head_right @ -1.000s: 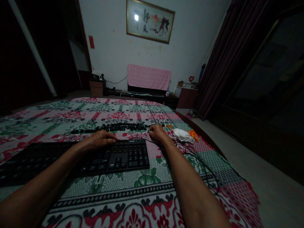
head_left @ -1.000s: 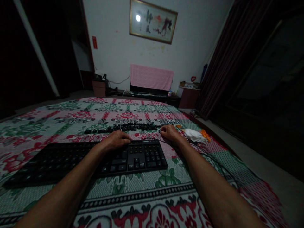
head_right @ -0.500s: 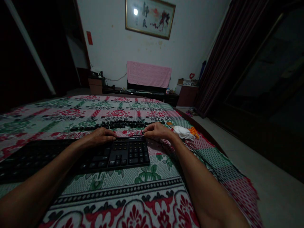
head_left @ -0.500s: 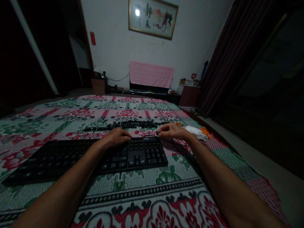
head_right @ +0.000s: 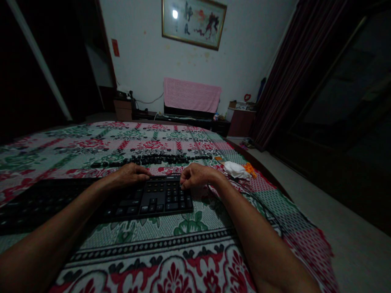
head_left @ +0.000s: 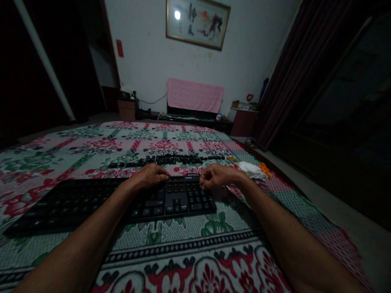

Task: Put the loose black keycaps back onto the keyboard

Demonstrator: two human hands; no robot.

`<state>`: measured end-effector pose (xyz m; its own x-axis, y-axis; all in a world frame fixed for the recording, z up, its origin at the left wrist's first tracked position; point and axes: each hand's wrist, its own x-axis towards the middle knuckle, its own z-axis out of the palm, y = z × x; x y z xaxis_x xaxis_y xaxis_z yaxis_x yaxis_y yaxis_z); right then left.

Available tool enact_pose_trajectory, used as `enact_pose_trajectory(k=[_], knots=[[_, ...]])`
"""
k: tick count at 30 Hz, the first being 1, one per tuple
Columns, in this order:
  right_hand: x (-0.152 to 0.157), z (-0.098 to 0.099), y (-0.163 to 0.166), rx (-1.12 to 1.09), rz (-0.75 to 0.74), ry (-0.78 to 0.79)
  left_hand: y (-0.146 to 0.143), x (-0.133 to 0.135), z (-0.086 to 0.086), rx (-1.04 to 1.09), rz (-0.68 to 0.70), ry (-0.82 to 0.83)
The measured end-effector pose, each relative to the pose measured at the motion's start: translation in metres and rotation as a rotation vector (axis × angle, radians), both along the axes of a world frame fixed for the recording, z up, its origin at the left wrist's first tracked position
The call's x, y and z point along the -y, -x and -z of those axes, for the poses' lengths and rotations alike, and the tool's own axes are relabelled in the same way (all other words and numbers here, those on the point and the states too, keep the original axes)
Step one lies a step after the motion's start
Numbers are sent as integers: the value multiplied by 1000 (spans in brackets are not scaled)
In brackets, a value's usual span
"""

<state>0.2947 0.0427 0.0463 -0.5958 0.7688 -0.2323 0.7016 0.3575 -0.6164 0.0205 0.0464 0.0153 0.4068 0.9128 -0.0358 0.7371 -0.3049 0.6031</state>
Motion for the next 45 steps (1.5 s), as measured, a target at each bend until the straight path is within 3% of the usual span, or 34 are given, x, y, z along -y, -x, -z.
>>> enact_pose_trajectory(k=[8,10,12,17,20,28,37,45], knots=[[0,-3,1,2,24,68,0,1,-3,-57,-17,10],[-2,-1,1,-1,41,89,-6,5,-8,-131,-51,-48],[-3,0,1,-8,52,109,-18,12,-13,-229,-98,-212],[-4,0,1,-19,70,186,-56,34,-17,-209,261,-342],[-4,-1,1,-23,66,217,-68,41,-10,-212,350,-408],[-6,2,-1,-20,33,198,-71,43,-7,-350,357,-477],[-2,-6,-3,-78,-26,257,-73,44,-8,-378,343,-466],[-7,0,-4,-94,-30,245,-74,46,-9,-409,352,-490]])
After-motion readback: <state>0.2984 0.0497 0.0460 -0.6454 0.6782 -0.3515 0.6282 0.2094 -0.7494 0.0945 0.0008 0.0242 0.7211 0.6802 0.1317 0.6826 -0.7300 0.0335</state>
